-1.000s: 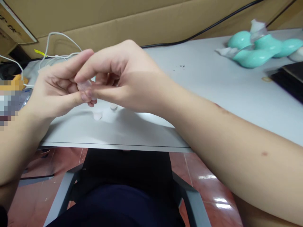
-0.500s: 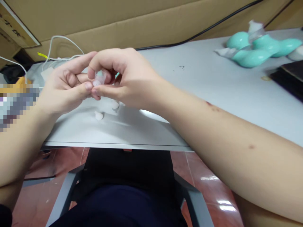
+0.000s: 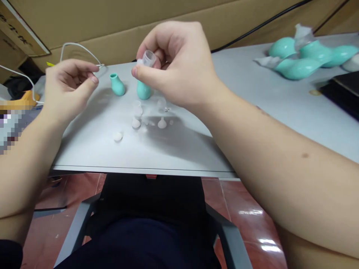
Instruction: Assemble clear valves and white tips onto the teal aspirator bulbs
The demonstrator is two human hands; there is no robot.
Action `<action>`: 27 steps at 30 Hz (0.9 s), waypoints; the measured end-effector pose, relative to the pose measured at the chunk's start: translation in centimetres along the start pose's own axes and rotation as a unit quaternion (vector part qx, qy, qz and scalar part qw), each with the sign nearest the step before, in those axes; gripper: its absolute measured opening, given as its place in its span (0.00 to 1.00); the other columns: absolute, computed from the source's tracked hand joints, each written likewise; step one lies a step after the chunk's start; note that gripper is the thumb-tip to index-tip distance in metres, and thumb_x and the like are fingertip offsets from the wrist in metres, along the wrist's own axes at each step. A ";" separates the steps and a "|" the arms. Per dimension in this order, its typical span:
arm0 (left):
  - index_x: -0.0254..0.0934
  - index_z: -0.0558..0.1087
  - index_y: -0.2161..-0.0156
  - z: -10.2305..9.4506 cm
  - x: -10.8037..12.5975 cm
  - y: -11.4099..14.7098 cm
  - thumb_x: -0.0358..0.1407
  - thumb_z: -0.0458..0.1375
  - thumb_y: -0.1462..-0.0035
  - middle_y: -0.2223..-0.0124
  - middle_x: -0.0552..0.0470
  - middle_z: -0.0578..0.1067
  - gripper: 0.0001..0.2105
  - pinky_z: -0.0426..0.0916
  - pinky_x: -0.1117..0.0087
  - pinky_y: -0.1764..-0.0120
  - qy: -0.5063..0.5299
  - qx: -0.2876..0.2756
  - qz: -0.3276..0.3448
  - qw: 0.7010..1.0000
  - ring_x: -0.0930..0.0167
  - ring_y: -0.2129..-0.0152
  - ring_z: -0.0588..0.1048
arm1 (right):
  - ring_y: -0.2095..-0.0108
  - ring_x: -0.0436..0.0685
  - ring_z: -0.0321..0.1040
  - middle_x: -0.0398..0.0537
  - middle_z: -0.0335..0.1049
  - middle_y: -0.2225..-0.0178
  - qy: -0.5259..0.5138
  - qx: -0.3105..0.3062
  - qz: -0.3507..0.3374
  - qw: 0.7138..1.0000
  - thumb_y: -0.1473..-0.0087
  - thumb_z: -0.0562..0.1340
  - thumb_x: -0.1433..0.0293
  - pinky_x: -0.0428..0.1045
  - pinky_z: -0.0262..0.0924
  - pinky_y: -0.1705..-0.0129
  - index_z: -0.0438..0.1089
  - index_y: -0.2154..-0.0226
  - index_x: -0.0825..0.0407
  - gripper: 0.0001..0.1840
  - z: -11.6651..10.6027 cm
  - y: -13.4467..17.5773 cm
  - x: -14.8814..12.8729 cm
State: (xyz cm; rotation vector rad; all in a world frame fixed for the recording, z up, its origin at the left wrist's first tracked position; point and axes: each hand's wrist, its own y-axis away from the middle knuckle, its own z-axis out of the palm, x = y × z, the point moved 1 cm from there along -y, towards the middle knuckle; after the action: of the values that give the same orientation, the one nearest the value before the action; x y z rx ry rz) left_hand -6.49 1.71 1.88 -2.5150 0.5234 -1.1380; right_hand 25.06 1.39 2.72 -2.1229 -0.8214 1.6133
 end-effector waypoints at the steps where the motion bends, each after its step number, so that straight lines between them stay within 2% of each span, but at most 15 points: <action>1: 0.49 0.82 0.45 0.3 -0.1 0.1 0.96 0.65 0.48 0.61 0.59 0.80 0.53 0.74 0.61 0.53 0.012 -0.003 -0.006 1.000 0.71 0.48 0.81 | 0.64 0.60 0.66 0.44 0.73 0.66 -0.008 0.000 -0.002 1.000 0.45 0.93 0.53 0.59 0.70 0.57 0.83 0.67 0.39 0.23 0.1 0.1 -0.1; 3: 0.47 0.84 0.44 0.8 -0.3 0.2 0.91 0.70 0.43 0.56 0.58 0.85 0.50 0.72 0.58 0.50 0.032 -0.004 -0.015 0.999 0.69 0.46 0.80 | 0.64 0.59 0.64 0.44 0.72 0.66 -0.019 -0.001 -0.003 1.000 0.43 0.91 0.56 0.59 0.66 0.58 0.81 0.68 0.40 0.22 0.4 0.3 -0.4; 5: 0.45 0.85 0.43 0.9 -0.7 0.2 0.87 0.74 0.39 0.51 0.58 0.87 0.47 0.71 0.58 0.47 0.041 0.007 -0.024 0.999 0.71 0.47 0.78 | 0.65 0.59 0.63 0.44 0.70 0.66 -0.018 -0.004 -0.005 1.000 0.42 0.90 0.60 0.59 0.66 0.58 0.80 0.68 0.40 0.20 0.6 0.5 -0.7; 8: 0.46 0.87 0.39 1.0 -1.2 0.2 0.78 0.82 0.38 0.41 0.60 0.88 0.42 0.72 0.60 0.44 0.034 -0.005 -0.036 0.999 0.74 0.51 0.75 | 0.66 0.58 0.61 0.44 0.69 0.68 -0.009 -0.003 -0.021 1.000 0.43 0.86 0.67 0.59 0.61 0.60 0.80 0.69 0.41 0.17 0.7 0.5 -0.7; 9: 0.48 0.87 0.36 1.1 -1.4 0.3 0.74 0.86 0.40 0.38 0.60 0.88 0.41 0.73 0.59 0.44 0.026 -0.027 -0.037 0.999 0.73 0.50 0.76 | 0.66 0.57 0.61 0.43 0.69 0.68 -0.010 -0.004 -0.026 1.000 0.43 0.85 0.69 0.58 0.59 0.60 0.80 0.69 0.41 0.15 0.8 0.5 -0.6; 11: 0.49 0.88 0.32 1.4 -1.7 0.3 0.69 0.83 0.34 0.33 0.56 0.88 0.37 0.76 0.56 0.42 0.026 0.022 -0.019 0.999 0.65 0.44 0.80 | 0.68 0.55 0.61 0.42 0.69 0.69 -0.010 -0.007 -0.046 0.999 0.44 0.83 0.70 0.57 0.55 0.62 0.80 0.69 0.42 0.13 0.8 0.4 -0.2; 12: 0.50 0.88 0.30 1.6 -1.9 0.3 0.66 0.82 0.33 0.31 0.53 0.88 0.36 0.78 0.53 0.42 0.023 0.022 -0.011 0.999 0.60 0.42 0.81 | 0.68 0.55 0.61 0.41 0.70 0.70 -0.010 -0.010 -0.058 0.998 0.44 0.81 0.70 0.57 0.54 0.62 0.81 0.68 0.43 0.11 0.8 0.3 0.0; 15: 0.49 0.86 0.26 2.5 -2.4 -0.1 0.54 0.81 0.36 0.26 0.44 0.88 0.36 0.83 0.46 0.40 -0.008 -0.028 0.010 1.000 0.48 0.37 0.86 | 0.70 0.55 0.62 0.40 0.71 0.70 -0.006 -0.018 -0.090 0.996 0.44 0.80 0.72 0.55 0.57 0.64 0.82 0.67 0.42 0.10 0.7 0.2 0.6; 19: 0.47 0.85 0.25 3.4 -3.2 -1.2 0.45 0.78 0.35 0.31 0.39 0.89 0.35 0.86 0.45 0.41 -0.050 -0.020 0.027 0.998 0.47 0.39 0.88 | 0.69 0.55 0.64 0.41 0.72 0.69 0.004 -0.029 -0.085 0.996 0.43 0.85 0.76 0.55 0.62 0.64 0.83 0.65 0.43 0.16 0.7 0.1 0.8; 23: 0.47 0.90 0.36 4.4 -4.2 -2.5 0.41 0.77 0.34 0.38 0.39 0.88 0.23 0.85 0.46 0.35 -0.061 -0.006 0.036 0.997 0.49 0.42 0.88 | 0.66 0.56 0.68 0.43 0.75 0.67 -0.006 -0.047 -0.074 0.996 0.38 0.92 0.62 0.54 0.69 0.63 0.85 0.64 0.43 0.18 0.7 0.3 0.8; 25: 0.48 0.91 0.43 4.6 -4.5 -2.8 0.43 0.78 0.34 0.41 0.40 0.89 0.16 0.85 0.48 0.38 -0.054 -0.003 0.032 0.998 0.50 0.45 0.88 | 0.64 0.57 0.71 0.44 0.77 0.65 -0.012 -0.055 -0.074 0.996 0.35 0.90 0.55 0.55 0.69 0.61 0.87 0.62 0.42 0.17 0.8 0.5 0.9; 27: 0.47 0.91 0.48 4.5 -4.3 -2.6 0.48 0.79 0.33 0.43 0.41 0.90 0.13 0.85 0.50 0.43 -0.034 -0.001 0.029 0.999 0.52 0.47 0.88 | 0.64 0.58 0.73 0.45 0.78 0.64 -0.012 -0.060 -0.071 0.996 0.32 0.88 0.51 0.55 0.70 0.61 0.89 0.59 0.41 0.16 0.8 0.7 0.9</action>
State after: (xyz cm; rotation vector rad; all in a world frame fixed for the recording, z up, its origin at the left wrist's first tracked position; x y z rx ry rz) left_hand -5.19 6.61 -2.54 -2.5129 0.5750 -1.0273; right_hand 24.64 1.36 1.41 -2.0754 -1.0761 1.5556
